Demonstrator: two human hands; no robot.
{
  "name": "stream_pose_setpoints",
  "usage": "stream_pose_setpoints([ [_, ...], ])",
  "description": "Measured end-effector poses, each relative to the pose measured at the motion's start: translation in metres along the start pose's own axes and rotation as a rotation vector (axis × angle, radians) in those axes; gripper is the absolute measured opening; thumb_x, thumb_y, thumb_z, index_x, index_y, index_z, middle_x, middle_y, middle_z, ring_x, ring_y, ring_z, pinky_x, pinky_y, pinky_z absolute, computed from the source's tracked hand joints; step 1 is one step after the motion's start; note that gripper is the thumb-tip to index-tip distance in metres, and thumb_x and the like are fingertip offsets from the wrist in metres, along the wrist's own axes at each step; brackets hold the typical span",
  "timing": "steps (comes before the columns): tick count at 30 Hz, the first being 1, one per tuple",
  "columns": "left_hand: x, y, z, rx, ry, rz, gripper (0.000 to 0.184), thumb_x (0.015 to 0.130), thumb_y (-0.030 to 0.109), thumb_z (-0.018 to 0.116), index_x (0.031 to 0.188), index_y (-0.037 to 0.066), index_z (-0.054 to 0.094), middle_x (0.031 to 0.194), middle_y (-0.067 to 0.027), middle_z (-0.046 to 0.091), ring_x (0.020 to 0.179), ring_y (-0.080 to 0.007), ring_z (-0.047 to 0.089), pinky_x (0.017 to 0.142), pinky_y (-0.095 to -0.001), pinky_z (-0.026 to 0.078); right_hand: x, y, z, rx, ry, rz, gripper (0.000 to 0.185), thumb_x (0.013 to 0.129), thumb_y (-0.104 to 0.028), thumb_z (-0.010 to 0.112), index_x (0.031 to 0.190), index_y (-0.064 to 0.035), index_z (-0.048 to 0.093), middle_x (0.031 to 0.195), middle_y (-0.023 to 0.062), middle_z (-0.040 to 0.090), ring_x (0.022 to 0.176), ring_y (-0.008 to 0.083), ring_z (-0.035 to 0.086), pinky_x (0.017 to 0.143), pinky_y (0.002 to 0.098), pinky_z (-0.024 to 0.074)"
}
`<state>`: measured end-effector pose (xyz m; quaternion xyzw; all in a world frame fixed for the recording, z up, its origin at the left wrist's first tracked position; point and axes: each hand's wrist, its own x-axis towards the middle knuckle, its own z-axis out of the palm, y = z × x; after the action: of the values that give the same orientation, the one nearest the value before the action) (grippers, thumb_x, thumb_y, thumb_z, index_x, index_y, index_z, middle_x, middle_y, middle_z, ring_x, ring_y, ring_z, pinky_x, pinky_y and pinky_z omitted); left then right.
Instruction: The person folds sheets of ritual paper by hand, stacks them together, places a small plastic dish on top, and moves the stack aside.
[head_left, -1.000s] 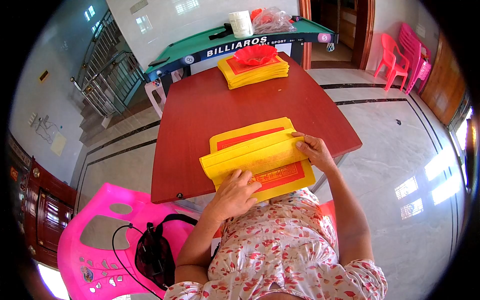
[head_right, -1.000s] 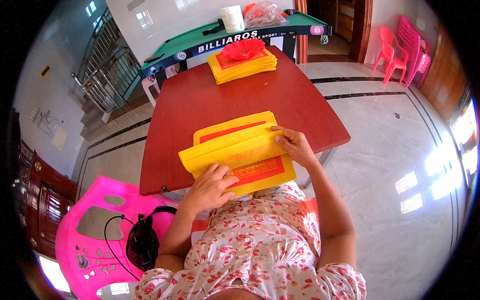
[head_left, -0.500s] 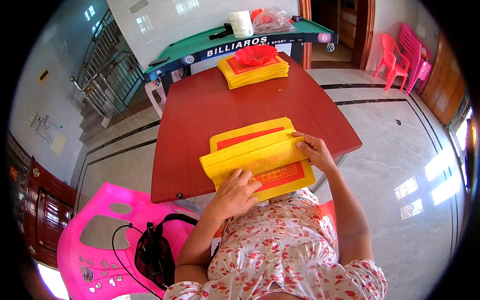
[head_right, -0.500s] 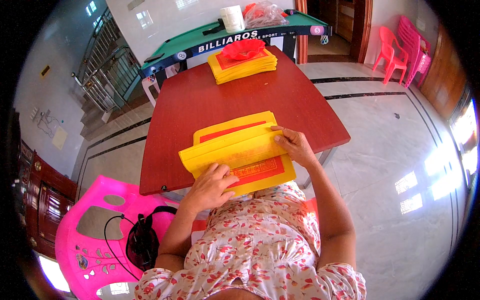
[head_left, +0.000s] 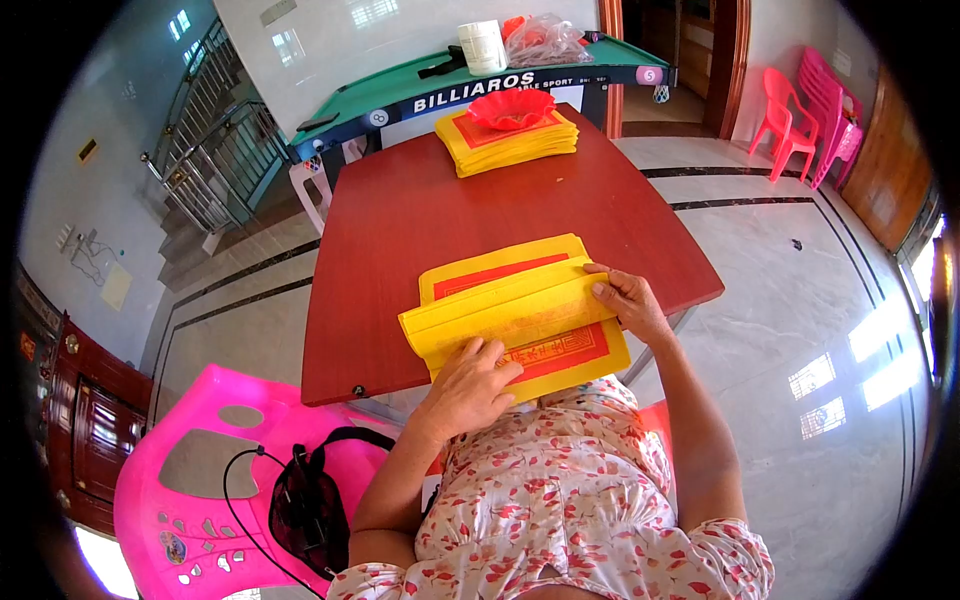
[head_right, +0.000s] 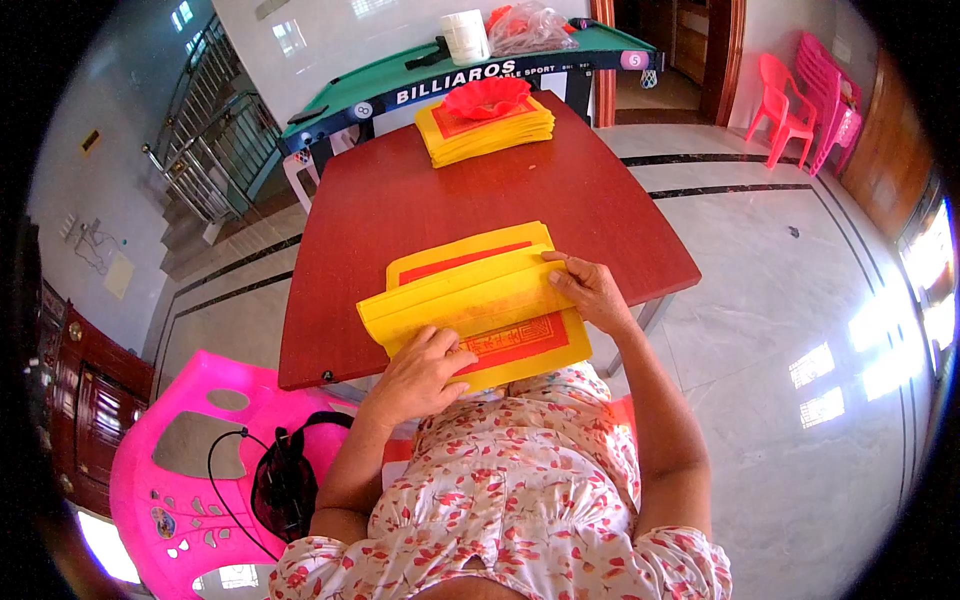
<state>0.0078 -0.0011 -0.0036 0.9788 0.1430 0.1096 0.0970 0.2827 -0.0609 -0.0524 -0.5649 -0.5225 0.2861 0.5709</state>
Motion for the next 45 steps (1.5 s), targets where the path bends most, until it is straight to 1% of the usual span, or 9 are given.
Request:
stream_pose_setpoints([
  [11, 0.0, 0.0, 0.0, 0.005, -0.005, 0.0, 0.035, 0.065, 0.014, 0.07, 0.098, 0.006, 0.062, 0.095, -0.011, 0.049, 0.092, -0.0276, 0.047, 0.082, -0.0368, 0.041, 0.0, 0.002, -0.001, 0.002, -0.007, -0.001, 0.029, 0.092, -0.021, 0.053, 0.111, 0.0001, 0.06, 0.083, 0.0071, 0.062, 0.066, 0.0072, 0.055, 0.056, 0.0198, 0.0467],
  [19, 0.0, -0.001, 0.002, 0.007, -0.007, -0.005, 0.035, 0.066, 0.014, 0.07, 0.098, 0.005, 0.062, 0.095, -0.0113, 0.049, 0.092, -0.0275, 0.047, 0.082, -0.0371, 0.041, -0.001, -0.005, -0.001, 0.008, -0.015, 0.021, 0.03, 0.092, -0.021, 0.051, 0.113, -0.0006, 0.059, 0.091, 0.0093, 0.064, 0.073, 0.0111, 0.06, 0.062, 0.021, 0.0502],
  [29, 0.001, 0.0, 0.001, 0.005, -0.005, -0.001, 0.035, 0.065, 0.014, 0.07, 0.098, 0.005, 0.062, 0.095, -0.0113, 0.05, 0.092, -0.0272, 0.047, 0.082, -0.0368, 0.041, 0.0, -0.001, -0.001, 0.003, -0.014, 0.032, 0.029, 0.092, -0.021, 0.051, 0.11, 0.0007, 0.06, 0.094, 0.009, 0.063, 0.071, 0.0087, 0.057, 0.059, 0.0208, 0.0487],
  [35, 0.002, 0.001, 0.005, 0.022, 0.014, -0.003, 0.032, 0.067, 0.015, 0.069, 0.097, 0.006, 0.062, 0.095, -0.0109, 0.05, 0.092, -0.0272, 0.048, 0.082, -0.0368, 0.041, 0.0, 0.001, 0.001, 0.029, 0.005, -0.011, 0.029, 0.092, -0.02, 0.052, 0.11, 0.0015, 0.06, 0.092, 0.0081, 0.064, 0.069, 0.0077, 0.056, 0.057, 0.0205, 0.0474],
  [38, 0.005, 0.007, 0.011, 0.011, -0.046, -0.053, 0.03, 0.069, 0.017, 0.068, 0.096, 0.006, 0.062, 0.096, -0.0106, 0.05, 0.093, -0.0276, 0.048, 0.081, -0.0376, 0.042, 0.0, 0.003, 0.0, 0.011, 0.007, -0.019, 0.029, 0.092, -0.02, 0.052, 0.11, 0.0013, 0.06, 0.086, 0.0073, 0.063, 0.065, 0.0074, 0.054, 0.055, 0.0208, 0.0461],
  [40, 0.005, 0.011, 0.013, 0.043, -0.065, 0.036, 0.026, 0.072, 0.018, 0.066, 0.094, 0.005, 0.061, 0.095, -0.0103, 0.051, 0.093, -0.0276, 0.05, 0.08, -0.0383, 0.043, 0.0, 0.003, -0.001, 0.01, 0.004, -0.004, 0.029, 0.092, -0.02, 0.052, 0.11, 0.0007, 0.06, 0.081, 0.0058, 0.061, 0.062, 0.0069, 0.052, 0.053, 0.0207, 0.0439],
  [41, 0.005, 0.009, 0.014, 0.043, -0.065, 0.036, 0.026, 0.072, 0.018, 0.066, 0.094, 0.005, 0.061, 0.095, -0.0103, 0.051, 0.093, -0.0276, 0.05, 0.08, -0.0383, 0.043, 0.0, 0.003, 0.0, 0.01, 0.004, -0.003, 0.029, 0.092, -0.02, 0.052, 0.11, 0.0007, 0.06, 0.081, 0.0058, 0.061, 0.062, 0.0069, 0.052, 0.053, 0.0207, 0.0439],
  [43, 0.004, 0.004, 0.017, -0.089, -0.056, 0.045, 0.025, 0.073, 0.018, 0.065, 0.094, 0.005, 0.061, 0.092, -0.0102, 0.053, 0.091, -0.0273, 0.052, 0.078, -0.0385, 0.044, 0.0, 0.002, 0.001, 0.023, 0.018, -0.02, 0.029, 0.092, -0.02, 0.052, 0.111, 0.0001, 0.06, 0.077, 0.0044, 0.059, 0.06, 0.0062, 0.05, 0.051, 0.0205, 0.0422],
  [45, 0.005, 0.003, 0.015, -0.099, -0.053, 0.045, 0.025, 0.074, 0.018, 0.064, 0.094, 0.005, 0.061, 0.09, -0.0103, 0.054, 0.09, -0.0274, 0.053, 0.079, -0.0381, 0.044, 0.0, 0.003, -0.001, 0.006, 0.012, -0.016, 0.029, 0.092, -0.02, 0.052, 0.111, 0.0, 0.06, 0.076, 0.0045, 0.059, 0.06, 0.0061, 0.049, 0.051, 0.0204, 0.0418],
])
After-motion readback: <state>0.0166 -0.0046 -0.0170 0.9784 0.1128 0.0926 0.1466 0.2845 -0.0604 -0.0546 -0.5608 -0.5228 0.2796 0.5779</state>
